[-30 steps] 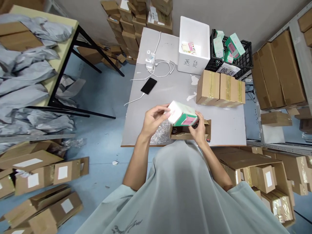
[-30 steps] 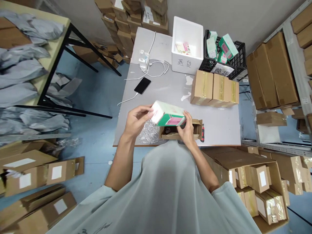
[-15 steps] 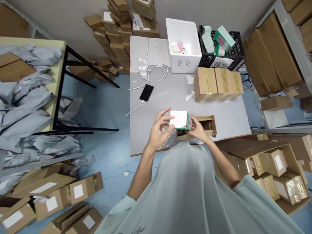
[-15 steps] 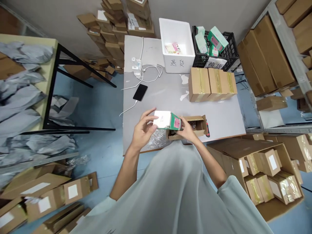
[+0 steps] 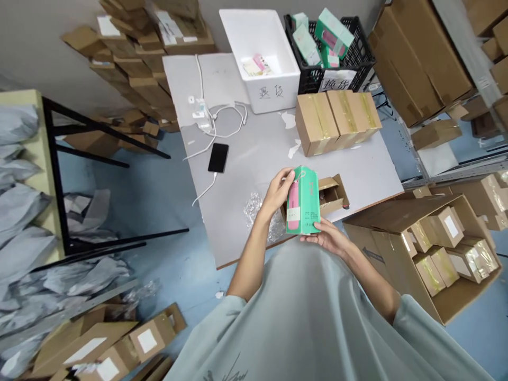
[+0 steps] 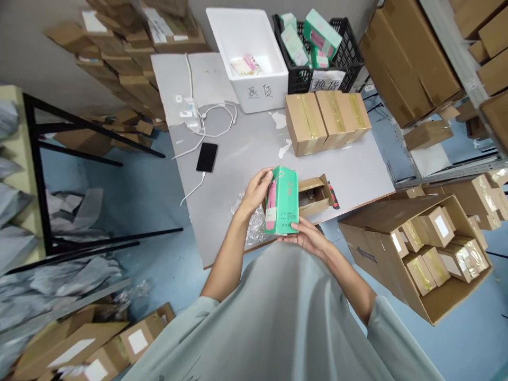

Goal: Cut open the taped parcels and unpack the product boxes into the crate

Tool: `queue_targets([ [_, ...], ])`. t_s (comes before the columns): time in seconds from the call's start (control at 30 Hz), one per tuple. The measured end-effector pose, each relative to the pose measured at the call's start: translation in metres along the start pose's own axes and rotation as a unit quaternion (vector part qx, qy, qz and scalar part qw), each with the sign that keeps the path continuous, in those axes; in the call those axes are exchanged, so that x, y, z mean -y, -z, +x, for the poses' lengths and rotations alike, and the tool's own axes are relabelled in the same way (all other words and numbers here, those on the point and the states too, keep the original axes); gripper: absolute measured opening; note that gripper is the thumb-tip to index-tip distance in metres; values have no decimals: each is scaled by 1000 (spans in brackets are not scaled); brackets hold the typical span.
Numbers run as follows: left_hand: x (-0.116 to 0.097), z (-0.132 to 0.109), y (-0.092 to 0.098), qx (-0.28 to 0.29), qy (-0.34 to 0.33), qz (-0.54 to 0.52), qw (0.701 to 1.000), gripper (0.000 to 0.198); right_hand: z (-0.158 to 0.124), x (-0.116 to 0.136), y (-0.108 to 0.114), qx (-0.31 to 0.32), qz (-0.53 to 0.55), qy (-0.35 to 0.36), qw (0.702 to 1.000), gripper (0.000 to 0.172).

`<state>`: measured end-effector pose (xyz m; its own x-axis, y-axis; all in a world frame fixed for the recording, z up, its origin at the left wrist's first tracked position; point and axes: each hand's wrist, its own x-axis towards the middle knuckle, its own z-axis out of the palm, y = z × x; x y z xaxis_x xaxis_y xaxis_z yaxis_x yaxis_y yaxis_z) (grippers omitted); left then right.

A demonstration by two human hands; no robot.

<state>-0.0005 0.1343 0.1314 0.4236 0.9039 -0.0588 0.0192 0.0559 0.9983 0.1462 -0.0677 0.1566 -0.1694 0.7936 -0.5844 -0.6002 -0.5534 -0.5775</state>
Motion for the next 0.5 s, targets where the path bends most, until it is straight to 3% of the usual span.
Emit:
queue_targets([
  [0.23, -5, 13, -19, -18, 4, 15, 1000, 68, 3, 40, 45, 24, -22, 77, 997, 69],
  [0.37, -20, 36, -51, -7, 7, -1, 1000, 76, 13, 86, 76, 36, -66, 124, 989, 74],
  [0.5, -27, 58, -92, 24, 8, 1, 1000, 79, 30, 136, 107, 6, -98, 183, 978, 86],
])
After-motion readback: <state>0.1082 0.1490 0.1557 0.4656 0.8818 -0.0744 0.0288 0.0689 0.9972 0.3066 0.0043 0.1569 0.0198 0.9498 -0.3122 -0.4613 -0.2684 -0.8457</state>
